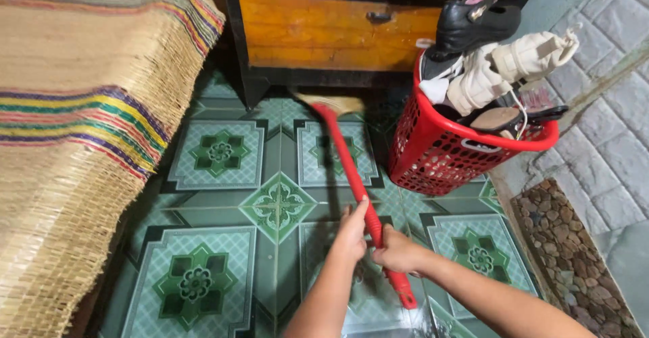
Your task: The recorder sweeps a small area of the floor with a broom and then assembles a small wooden storage box while sitting on the floor.
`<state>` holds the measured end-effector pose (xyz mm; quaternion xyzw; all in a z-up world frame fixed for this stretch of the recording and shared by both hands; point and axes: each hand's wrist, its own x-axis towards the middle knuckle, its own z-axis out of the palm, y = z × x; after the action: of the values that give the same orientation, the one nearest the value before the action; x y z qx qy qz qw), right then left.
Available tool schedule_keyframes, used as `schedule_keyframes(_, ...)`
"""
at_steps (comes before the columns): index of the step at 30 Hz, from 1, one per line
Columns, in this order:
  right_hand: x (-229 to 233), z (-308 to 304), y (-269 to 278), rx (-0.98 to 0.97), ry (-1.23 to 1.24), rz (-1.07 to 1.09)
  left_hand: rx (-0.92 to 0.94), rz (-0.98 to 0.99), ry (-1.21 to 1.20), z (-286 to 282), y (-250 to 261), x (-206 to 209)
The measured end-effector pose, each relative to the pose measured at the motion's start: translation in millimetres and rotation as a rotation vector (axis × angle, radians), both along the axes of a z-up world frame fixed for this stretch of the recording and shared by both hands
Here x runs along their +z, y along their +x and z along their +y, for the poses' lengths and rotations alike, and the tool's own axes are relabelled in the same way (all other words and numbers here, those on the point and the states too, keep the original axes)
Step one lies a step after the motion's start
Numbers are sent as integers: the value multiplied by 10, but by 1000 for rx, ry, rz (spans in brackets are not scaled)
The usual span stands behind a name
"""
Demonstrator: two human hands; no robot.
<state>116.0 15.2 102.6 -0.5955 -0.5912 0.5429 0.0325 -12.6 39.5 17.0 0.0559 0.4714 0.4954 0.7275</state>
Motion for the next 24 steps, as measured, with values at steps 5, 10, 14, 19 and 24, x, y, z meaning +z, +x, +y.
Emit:
schedule_keyframes(5, 124, -279, 624, -212, -125, 185, -65, 95, 284, -97, 416, -15)
schedule_keyframes(10, 19, -242, 923, -354, -91, 319, -353, 399, 522, -311, 529, 496)
schedule_keyframes(14, -242, 506, 572, -440, 5, 280, -290, 322, 432, -31, 483, 24)
schedule_keyframes(19, -981, 1141, -126, -412, 51, 285, -64, 360, 176, 150, -93, -315)
schedule_keyframes(24, -704, 545, -333, -180, -56, 143, 8, 202, -61, -23, -354, -413)
